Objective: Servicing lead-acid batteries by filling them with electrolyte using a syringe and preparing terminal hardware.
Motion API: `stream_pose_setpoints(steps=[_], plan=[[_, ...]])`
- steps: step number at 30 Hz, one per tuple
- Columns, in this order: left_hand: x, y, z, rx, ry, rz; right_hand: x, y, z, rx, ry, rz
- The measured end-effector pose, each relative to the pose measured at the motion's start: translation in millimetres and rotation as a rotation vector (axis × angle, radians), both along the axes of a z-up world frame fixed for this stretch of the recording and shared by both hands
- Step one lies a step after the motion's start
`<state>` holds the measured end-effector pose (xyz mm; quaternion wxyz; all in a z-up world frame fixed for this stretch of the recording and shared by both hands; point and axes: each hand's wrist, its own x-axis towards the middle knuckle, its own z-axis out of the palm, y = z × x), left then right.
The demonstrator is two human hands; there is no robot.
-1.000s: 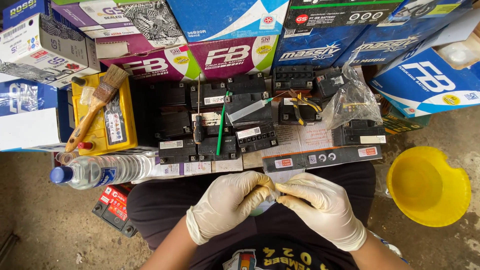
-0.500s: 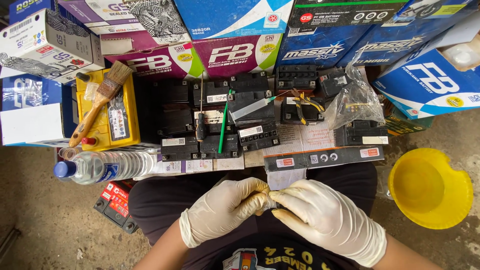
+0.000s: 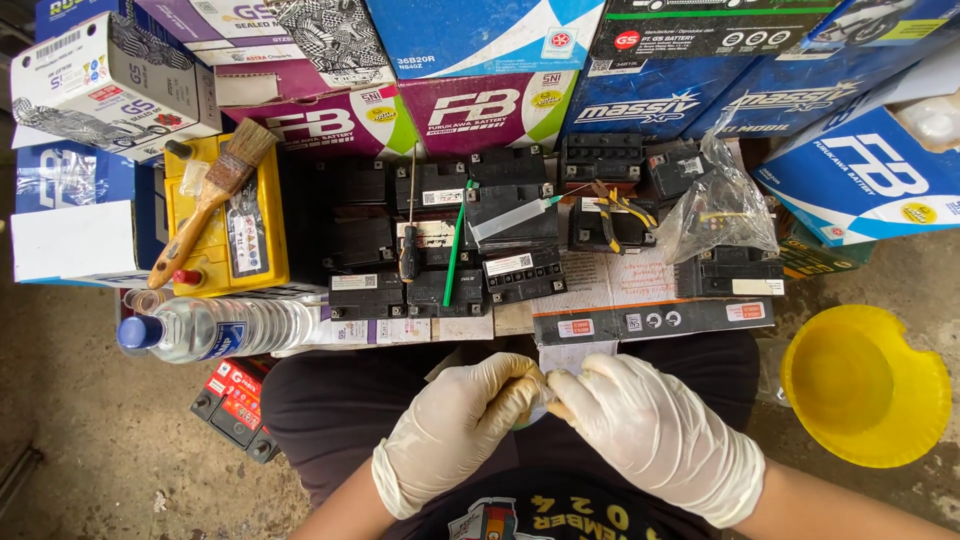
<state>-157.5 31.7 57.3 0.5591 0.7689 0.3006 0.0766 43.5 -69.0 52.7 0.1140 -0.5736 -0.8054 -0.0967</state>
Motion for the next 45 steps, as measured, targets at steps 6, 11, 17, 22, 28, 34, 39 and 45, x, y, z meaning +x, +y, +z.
stream_pose_setpoints(steps=[6,11,17,22,28,34,39,45], plan=[[2.5,-2.3,-7.5,0.080,0.058,0.040,9.2,5.2,-26.2,-0.113,0.182,0.096],[-2.7,14.7,-3.5,-0.036,0.037,-0.164,14.1,8.9,-7.5,-0.333,0.495,0.299],[-17.1,7.3,-33.8,-0.226,0.072,-0.337,-3.6,-13.3,-31.1,-0.409,0.545,0.264],[-40.9,-14.6,-60.4,-0.423,0.018,-0.276,-23.2,-26.9,-41.7,-0.386,0.908,0.156],[-49.0,-25.1,-54.4,-0.600,-0.048,-0.184,-35.0,-28.4,-37.0,-0.418,1.052,0.130],[-46.4,-25.9,-40.3,-0.533,0.019,-0.221,-40.4,-30.7,-35.9,-0.397,1.064,0.176],[-49.4,-30.7,-38.2,-0.541,0.054,-0.198,-42.3,-34.8,-37.7,-0.363,1.054,0.149],[-59.2,-46.4,-48.4,-0.479,0.007,-0.309,-47.4,-47.0,-44.6,-0.530,1.155,0.231]])
